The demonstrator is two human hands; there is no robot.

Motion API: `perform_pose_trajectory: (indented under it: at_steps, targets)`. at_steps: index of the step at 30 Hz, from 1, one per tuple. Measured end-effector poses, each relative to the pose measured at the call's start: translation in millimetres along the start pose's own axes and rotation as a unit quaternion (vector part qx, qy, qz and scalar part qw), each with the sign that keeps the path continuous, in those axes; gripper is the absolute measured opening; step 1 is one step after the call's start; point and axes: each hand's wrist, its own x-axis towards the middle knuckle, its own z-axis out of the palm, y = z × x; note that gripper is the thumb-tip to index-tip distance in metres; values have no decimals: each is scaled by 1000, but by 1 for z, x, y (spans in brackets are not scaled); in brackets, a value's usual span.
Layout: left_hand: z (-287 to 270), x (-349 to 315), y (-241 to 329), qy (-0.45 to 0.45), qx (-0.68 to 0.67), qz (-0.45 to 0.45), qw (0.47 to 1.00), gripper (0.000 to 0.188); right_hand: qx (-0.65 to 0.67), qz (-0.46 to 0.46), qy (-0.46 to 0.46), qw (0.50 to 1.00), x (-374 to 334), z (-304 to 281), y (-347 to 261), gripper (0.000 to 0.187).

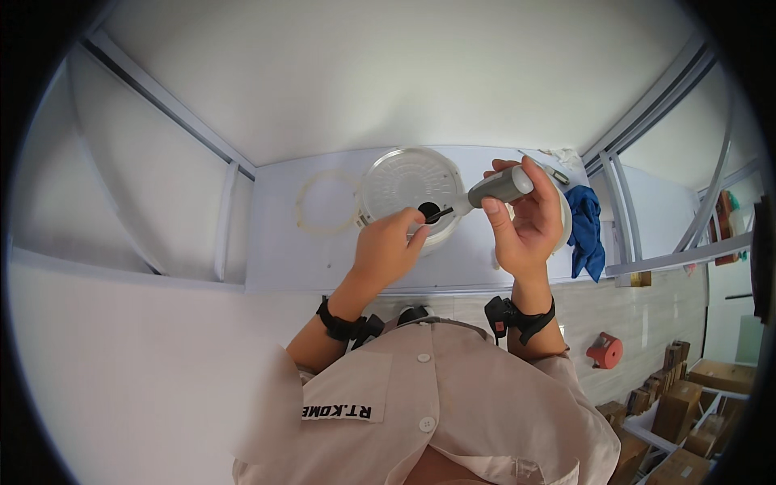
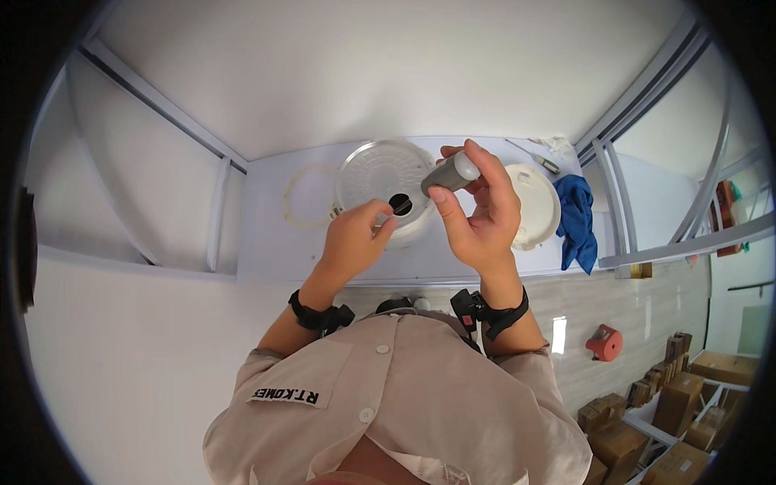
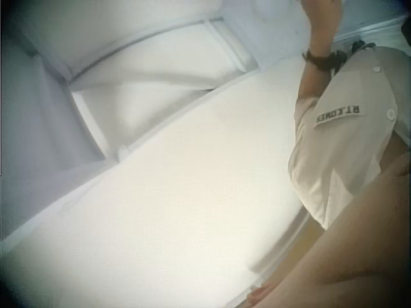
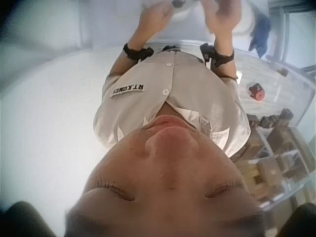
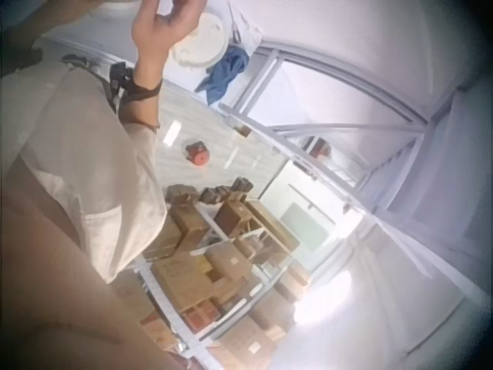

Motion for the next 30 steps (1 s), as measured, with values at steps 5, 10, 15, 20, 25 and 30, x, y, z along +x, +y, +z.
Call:
perform_pose_trajectory:
  at_steps: [5,10,15,20,25,30]
  targets:
    - [16,28,4,-9,46,42,998,12,-40,-16,20,999,-4,-9,-9,66]
    - [34,45,1,-42,65,41,996,14,-77,-32,45,996,-12,-25,-16,68]
    - [41,54,3,-63,59,5,996,16,-72,-6,81,994,-28,-36,-13,68]
    - [45,58,0,-39,69,5,997,20,-61,3,67,996,-19,-48,-4,68]
    - [41,70,-12,-44,-220,-181,958,21,-36,-14,40,998,1,-59,11,68]
    - [16,73,0,-5,-373,-261,891,22,-16,-13,27,999,18,-64,27,66]
